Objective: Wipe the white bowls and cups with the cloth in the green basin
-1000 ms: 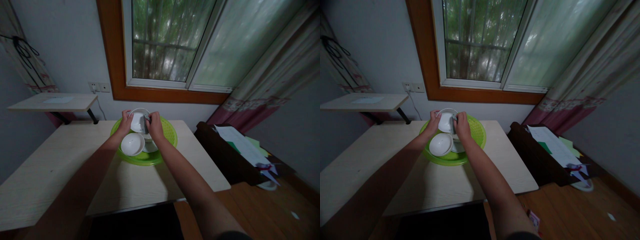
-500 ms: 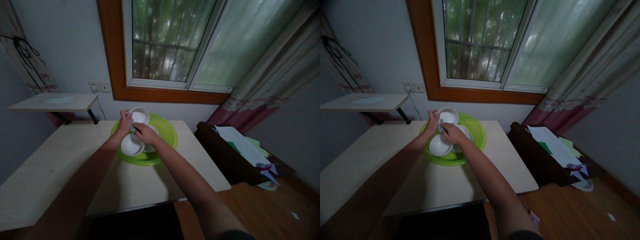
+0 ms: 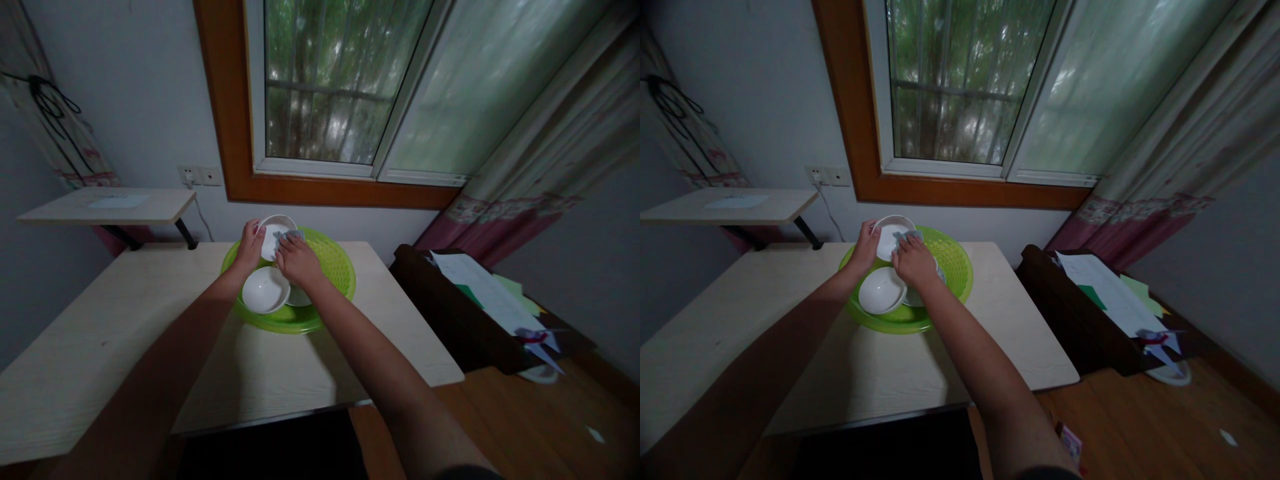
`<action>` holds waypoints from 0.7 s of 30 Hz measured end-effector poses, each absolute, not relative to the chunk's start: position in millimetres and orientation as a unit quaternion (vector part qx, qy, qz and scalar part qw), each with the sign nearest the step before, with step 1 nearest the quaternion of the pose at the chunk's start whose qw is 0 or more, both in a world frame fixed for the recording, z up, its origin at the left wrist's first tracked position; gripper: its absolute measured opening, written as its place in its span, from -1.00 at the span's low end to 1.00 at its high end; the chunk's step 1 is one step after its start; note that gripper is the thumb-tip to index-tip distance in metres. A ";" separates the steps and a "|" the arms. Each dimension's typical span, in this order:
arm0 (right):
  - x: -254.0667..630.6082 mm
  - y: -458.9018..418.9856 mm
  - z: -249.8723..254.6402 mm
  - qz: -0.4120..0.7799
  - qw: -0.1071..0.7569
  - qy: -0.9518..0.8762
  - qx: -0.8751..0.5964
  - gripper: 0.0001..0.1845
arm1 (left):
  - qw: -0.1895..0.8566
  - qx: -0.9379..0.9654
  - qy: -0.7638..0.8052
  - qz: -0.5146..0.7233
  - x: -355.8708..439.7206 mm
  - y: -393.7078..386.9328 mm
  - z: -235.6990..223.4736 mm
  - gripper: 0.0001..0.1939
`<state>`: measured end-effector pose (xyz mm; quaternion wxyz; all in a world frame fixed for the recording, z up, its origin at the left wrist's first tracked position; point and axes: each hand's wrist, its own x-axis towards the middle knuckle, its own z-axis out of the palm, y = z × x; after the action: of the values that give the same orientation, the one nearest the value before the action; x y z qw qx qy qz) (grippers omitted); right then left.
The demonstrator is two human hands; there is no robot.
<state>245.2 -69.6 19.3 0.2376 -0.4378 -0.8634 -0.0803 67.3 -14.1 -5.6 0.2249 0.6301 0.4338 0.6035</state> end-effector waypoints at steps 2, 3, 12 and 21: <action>243.6 -70.2 17.5 -0.079 0.234 -0.864 -0.439 -0.50 | 0.229 0.625 0.440 0.602 68.5 -16.0 -4.5 -0.59; 242.0 -70.7 16.5 -0.069 0.228 -0.871 -0.430 -0.50 | 0.229 0.624 0.444 0.601 69.0 -17.2 -3.8 -0.60; 242.8 -65.4 14.1 0.210 0.318 -0.868 -0.319 -0.46 | 0.226 0.644 0.435 0.588 73.3 -27.4 4.7 -0.66; 248.4 -63.5 13.2 0.092 0.259 -0.886 -0.374 -0.58 | 0.211 0.630 0.445 0.601 69.7 -18.6 -1.1 -0.61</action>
<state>248.4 -63.5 13.2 0.2590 -0.3741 -0.8858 0.0916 69.7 -18.6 -1.1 0.2110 0.6302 0.4446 0.6005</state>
